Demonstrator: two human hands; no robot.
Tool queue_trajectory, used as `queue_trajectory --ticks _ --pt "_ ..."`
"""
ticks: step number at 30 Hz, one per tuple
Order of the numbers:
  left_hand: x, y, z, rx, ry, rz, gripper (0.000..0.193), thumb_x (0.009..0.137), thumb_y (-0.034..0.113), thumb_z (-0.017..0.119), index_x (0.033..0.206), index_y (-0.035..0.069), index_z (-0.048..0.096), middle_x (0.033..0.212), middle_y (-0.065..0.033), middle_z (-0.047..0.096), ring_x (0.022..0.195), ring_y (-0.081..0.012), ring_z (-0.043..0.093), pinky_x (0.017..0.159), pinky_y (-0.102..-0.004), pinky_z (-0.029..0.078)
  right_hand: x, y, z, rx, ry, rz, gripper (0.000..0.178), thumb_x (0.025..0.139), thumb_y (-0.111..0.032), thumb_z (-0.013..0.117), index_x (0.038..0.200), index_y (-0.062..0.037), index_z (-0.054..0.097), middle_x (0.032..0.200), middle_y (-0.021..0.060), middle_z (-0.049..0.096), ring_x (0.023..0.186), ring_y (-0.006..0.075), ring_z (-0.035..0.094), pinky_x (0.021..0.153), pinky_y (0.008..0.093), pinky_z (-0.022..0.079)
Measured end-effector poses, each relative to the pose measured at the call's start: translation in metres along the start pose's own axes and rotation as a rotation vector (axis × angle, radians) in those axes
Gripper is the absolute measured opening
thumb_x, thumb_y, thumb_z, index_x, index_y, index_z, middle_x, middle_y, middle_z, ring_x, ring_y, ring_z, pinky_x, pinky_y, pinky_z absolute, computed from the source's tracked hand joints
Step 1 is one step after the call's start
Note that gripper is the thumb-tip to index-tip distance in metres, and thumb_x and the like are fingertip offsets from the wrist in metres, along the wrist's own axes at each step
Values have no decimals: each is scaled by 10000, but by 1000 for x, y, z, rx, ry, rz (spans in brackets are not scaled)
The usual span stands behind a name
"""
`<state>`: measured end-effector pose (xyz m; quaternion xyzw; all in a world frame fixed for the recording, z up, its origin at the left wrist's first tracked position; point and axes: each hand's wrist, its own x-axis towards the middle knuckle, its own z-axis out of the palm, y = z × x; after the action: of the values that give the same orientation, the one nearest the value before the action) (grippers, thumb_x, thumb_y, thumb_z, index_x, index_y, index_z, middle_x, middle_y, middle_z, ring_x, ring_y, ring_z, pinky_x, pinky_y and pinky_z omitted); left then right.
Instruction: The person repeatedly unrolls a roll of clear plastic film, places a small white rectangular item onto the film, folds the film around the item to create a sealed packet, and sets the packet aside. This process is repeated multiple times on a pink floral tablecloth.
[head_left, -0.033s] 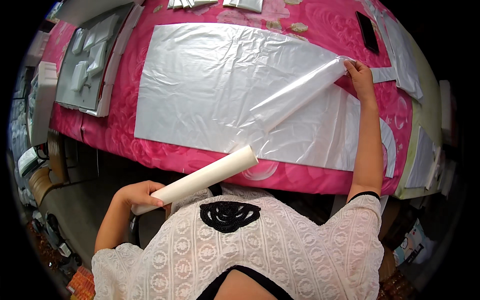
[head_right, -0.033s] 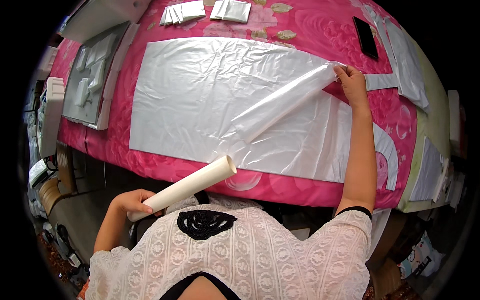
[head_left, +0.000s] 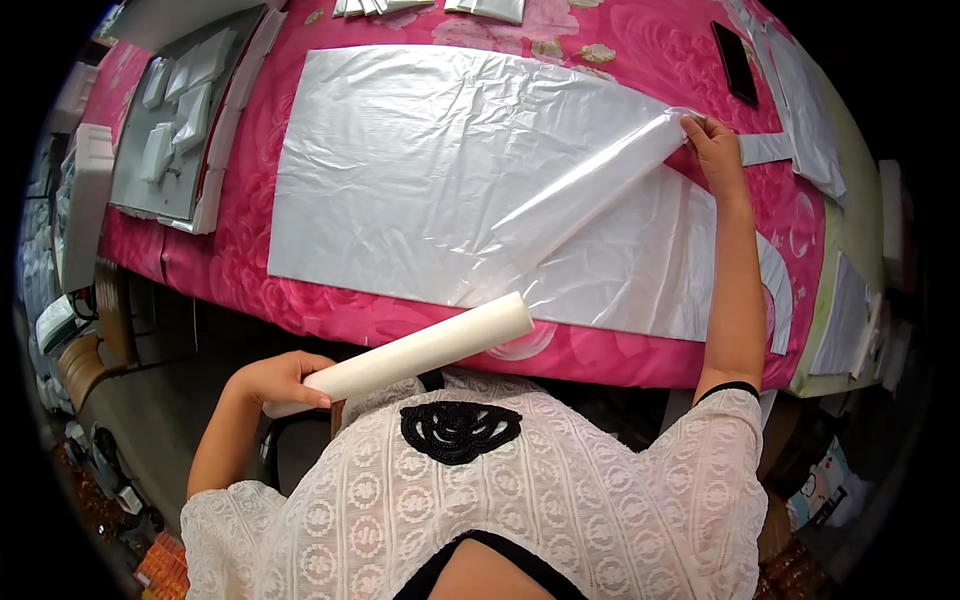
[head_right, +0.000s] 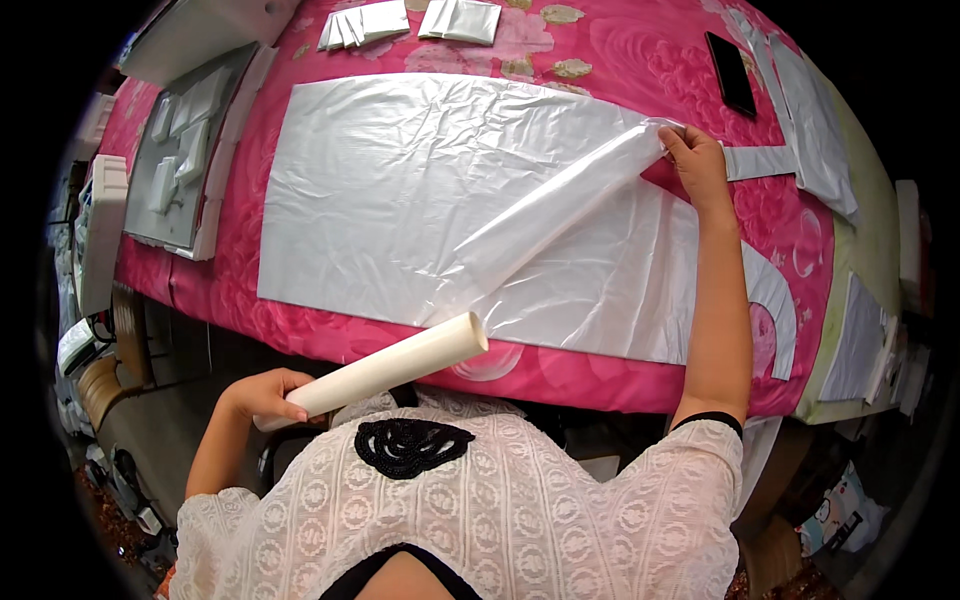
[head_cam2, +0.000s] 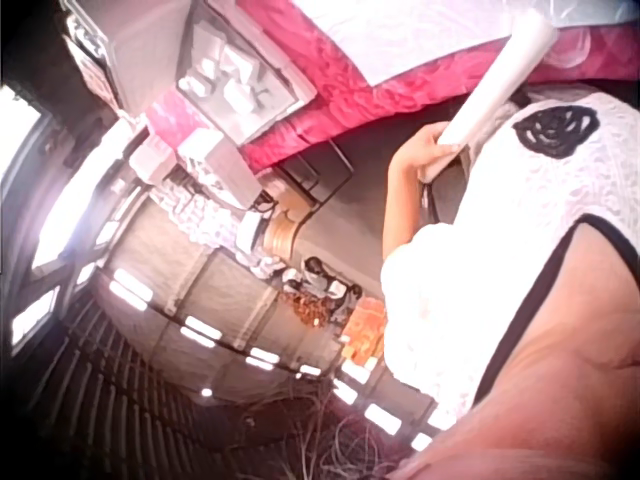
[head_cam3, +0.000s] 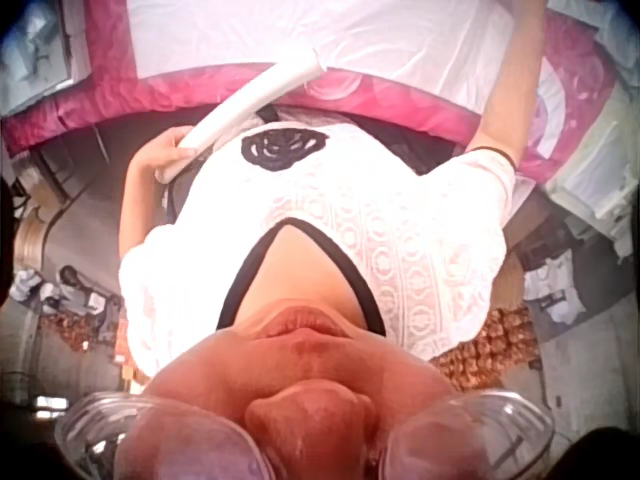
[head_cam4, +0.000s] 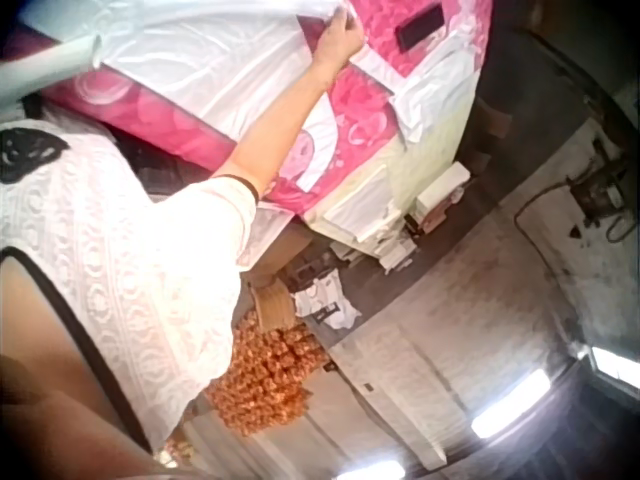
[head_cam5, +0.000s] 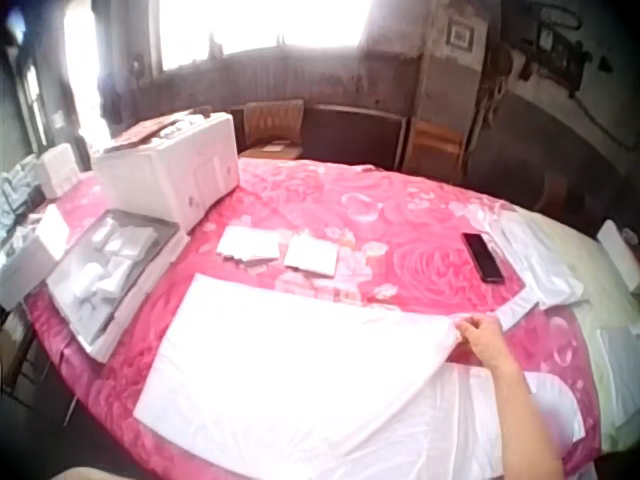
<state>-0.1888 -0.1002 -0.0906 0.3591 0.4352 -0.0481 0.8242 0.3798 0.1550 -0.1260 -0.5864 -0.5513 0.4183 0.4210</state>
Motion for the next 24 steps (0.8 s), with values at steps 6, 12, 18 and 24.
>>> queue_trajectory --ticks 6,12,18,24 --pt "62 136 23 1159 538 486 450 668 235 753 1057 76 595 892 -100 645 814 -301 618 706 -392 487 -1 -41 84 -75 -223 -16 206 844 -226 658 864 -21 667 706 -30 582 648 56 491 622 215 414" --pt "127 165 25 1565 700 1165 535 683 245 743 1151 56 564 1124 -105 579 1029 -265 563 881 -402 454 7 -50 118 -121 -366 1 194 865 -222 642 901 -34 669 724 -53 569 658 30 479 591 185 385" --pt "144 130 47 1655 203 989 776 829 542 483 1319 -51 375 1413 -175 350 1335 -304 300 1124 -448 174 21 -45 118 -242 -397 40 231 839 -250 655 844 -19 664 708 -35 575 642 60 479 596 230 407" --pt "148 107 53 1612 268 925 872 826 614 377 1341 -87 324 1449 -220 268 1381 -312 197 1137 -454 88 20 -68 108 -173 -300 269 362 825 -275 659 1058 -1 620 898 38 615 767 129 549 640 280 445"
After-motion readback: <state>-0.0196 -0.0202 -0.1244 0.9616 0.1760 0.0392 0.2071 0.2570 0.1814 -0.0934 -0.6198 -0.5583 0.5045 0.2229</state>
